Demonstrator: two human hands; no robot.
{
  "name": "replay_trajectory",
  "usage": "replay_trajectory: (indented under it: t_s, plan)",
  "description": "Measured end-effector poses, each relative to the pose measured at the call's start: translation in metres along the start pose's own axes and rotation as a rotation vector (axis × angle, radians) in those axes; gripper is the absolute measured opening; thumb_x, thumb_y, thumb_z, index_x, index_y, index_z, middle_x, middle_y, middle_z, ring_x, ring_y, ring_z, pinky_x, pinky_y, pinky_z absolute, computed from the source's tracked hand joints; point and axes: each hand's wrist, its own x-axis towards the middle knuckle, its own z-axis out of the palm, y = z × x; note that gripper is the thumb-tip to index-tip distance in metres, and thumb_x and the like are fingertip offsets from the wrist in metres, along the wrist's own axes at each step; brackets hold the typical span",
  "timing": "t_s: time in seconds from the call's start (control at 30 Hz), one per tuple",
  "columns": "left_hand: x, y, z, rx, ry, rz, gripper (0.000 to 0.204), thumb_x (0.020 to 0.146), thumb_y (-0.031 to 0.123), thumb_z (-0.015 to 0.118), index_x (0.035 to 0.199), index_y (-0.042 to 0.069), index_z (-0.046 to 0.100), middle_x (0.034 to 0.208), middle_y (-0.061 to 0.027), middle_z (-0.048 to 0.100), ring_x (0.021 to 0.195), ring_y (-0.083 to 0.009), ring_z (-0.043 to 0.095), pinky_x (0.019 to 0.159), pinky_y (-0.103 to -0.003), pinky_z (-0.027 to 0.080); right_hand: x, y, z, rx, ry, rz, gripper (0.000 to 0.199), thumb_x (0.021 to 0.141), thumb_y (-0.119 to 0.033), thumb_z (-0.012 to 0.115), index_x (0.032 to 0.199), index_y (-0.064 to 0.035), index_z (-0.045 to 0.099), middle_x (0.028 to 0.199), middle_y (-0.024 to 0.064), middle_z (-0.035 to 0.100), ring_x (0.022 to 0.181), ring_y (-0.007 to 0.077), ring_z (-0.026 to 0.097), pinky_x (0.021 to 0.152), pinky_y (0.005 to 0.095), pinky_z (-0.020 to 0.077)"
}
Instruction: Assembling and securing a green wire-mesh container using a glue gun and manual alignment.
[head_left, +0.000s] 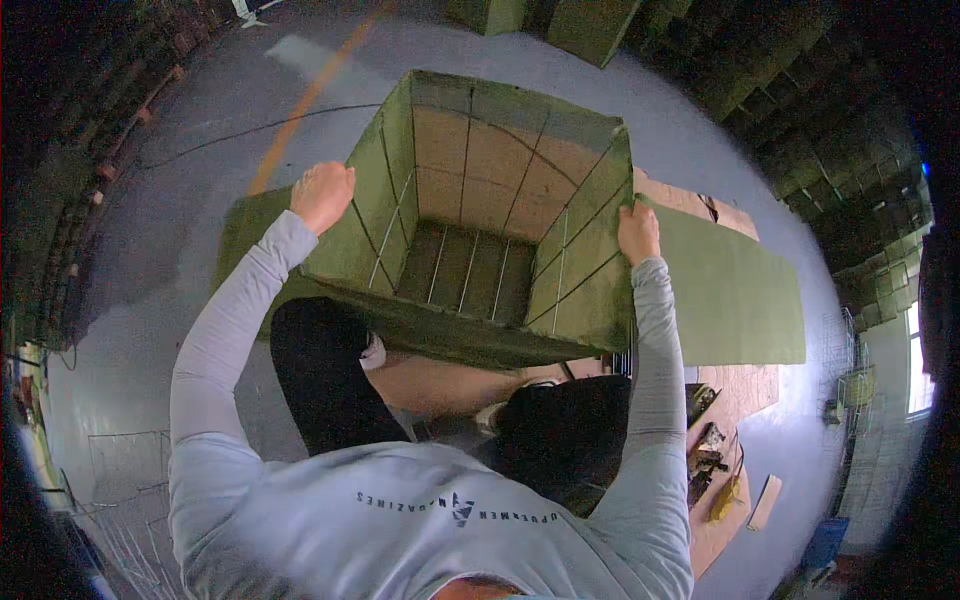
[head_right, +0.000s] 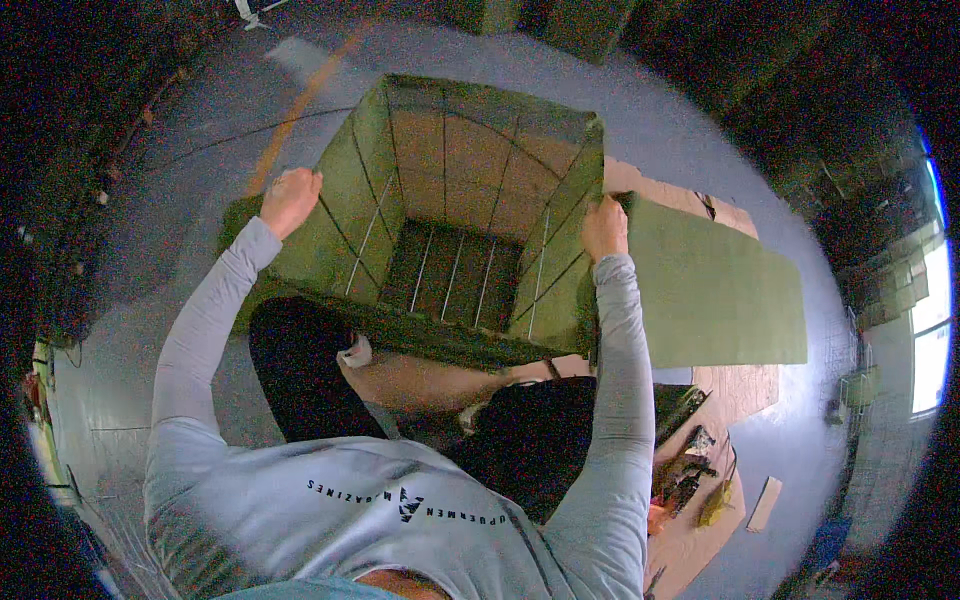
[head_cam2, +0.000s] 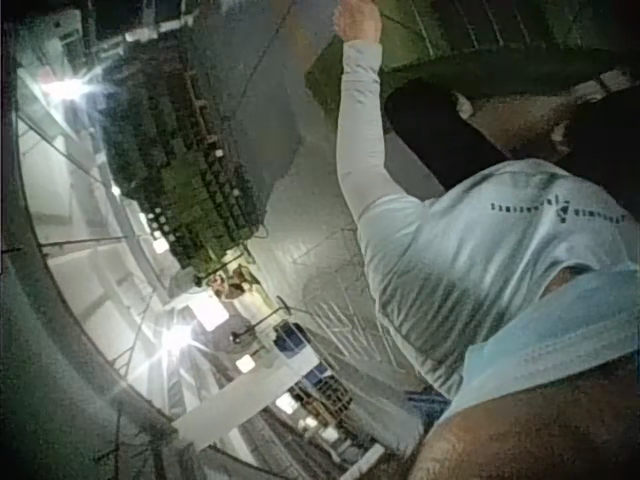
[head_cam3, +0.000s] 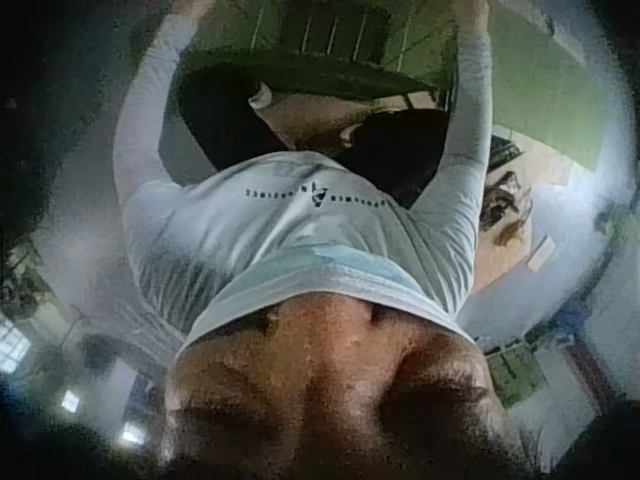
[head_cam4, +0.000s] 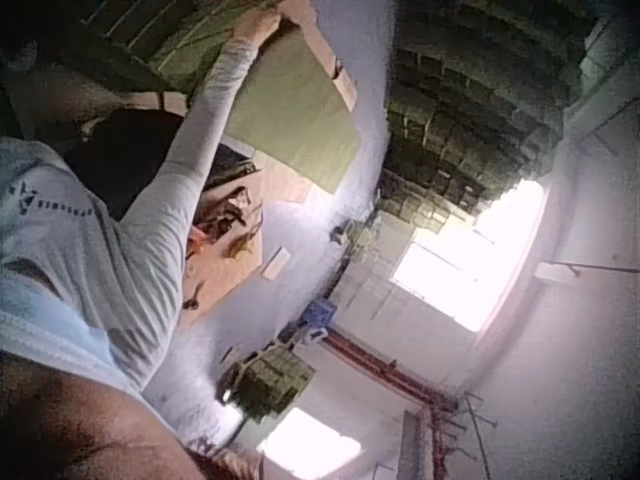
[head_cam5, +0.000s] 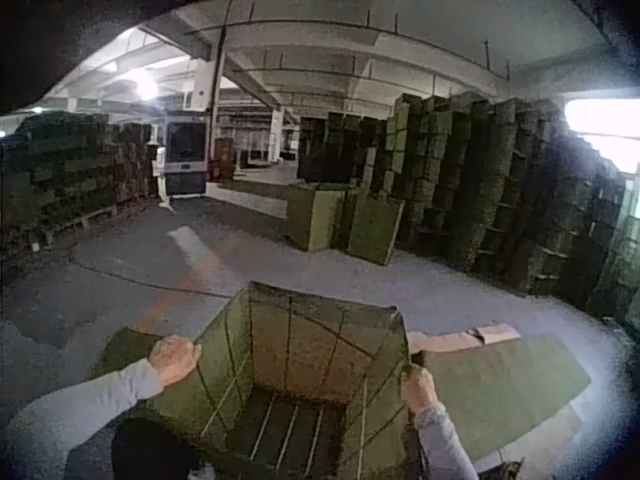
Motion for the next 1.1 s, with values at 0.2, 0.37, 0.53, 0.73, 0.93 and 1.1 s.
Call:
replay_trajectory:
  t_s: [0.2, 0.37, 0.53, 0.73, 0.93, 1.1]
  plan:
    - [0.030, -0.009, 0.002, 0.185, 0.013, 0.235, 0.032, 0.086, 0.019, 0.049, 0.070, -0.006, 0.062, 0.073, -0.0264, 0.062, 0.071, -0.0423, 0.062, 0.067, -0.050, 0.050, 0.008, 0.021, 0.008, -0.003, 0.057, -0.157, 0.033, 0.087, -0.022, 0.051, 0.103, 0.0063, 0.056, 0.102, 0.0280, 0.059, 0.099, 0.0438, 0.053, 0.086, 0.0475, 0.0427]
    - [0.052, -0.006, -0.015, 0.142, -0.069, 0.259, 0.029, 0.082, 0.018, 0.051, 0.070, -0.006, 0.061, 0.074, -0.0256, 0.061, 0.073, -0.0425, 0.061, 0.069, -0.050, 0.048, 0.003, 0.015, 0.005, 0.079, 0.105, -0.131, 0.029, 0.078, -0.017, 0.057, 0.096, 0.0051, 0.056, 0.095, 0.0262, 0.059, 0.093, 0.0429, 0.055, 0.081, 0.0488, 0.0441]
    - [0.122, 0.030, -0.017, 0.157, 0.043, 0.303, 0.031, 0.086, 0.023, 0.051, 0.071, -0.003, 0.060, 0.073, -0.0263, 0.060, 0.072, -0.0438, 0.060, 0.065, -0.051, 0.049, -0.010, 0.046, -0.012, 0.022, 0.269, -0.135, 0.023, 0.076, -0.014, 0.053, 0.083, 0.0070, 0.060, 0.085, 0.0323, 0.059, 0.084, 0.0453, 0.058, 0.077, 0.0486, 0.0465]
    - [0.189, 0.114, -0.062, 0.294, 0.108, 0.498, 0.022, 0.080, 0.013, 0.052, 0.076, -0.003, 0.065, 0.082, -0.0252, 0.064, 0.081, -0.0400, 0.064, 0.071, -0.047, 0.052, -0.048, 0.079, 0.007, 0.208, 0.514, 0.193, 0.025, 0.073, -0.016, 0.058, 0.078, 0.0088, 0.058, 0.075, 0.0298, 0.060, 0.075, 0.0462, 0.058, 0.066, 0.0472, 0.0460]
    - [0.215, 0.117, -0.049, 0.482, 0.398, 0.678, 0.034, 0.093, 0.031, 0.046, 0.079, 0.005, 0.064, 0.072, -0.0180, 0.064, 0.070, -0.0346, 0.064, 0.062, -0.043, 0.054, -0.175, -0.023, 0.057, 0.754, 0.512, 0.201, 0.035, 0.087, -0.009, 0.056, 0.118, 0.0045, 0.049, 0.094, 0.0086, 0.059, 0.082, 0.0146, 0.051, 0.071, 0.0284, 0.0435]
    - [0.203, 0.119, -0.031, 0.331, 0.496, 0.615, 0.028, 0.092, 0.032, 0.049, 0.085, 0.008, 0.061, 0.069, -0.0162, 0.064, 0.065, -0.0313, 0.065, 0.060, -0.042, 0.055, -0.246, -0.016, 0.016, -0.079, -0.436, -0.045, 0.028, 0.092, -0.022, 0.056, 0.108, 0.0013, 0.056, 0.091, 0.0066, 0.060, 0.079, 0.0119, 0.053, 0.066, 0.0286, 0.0429]
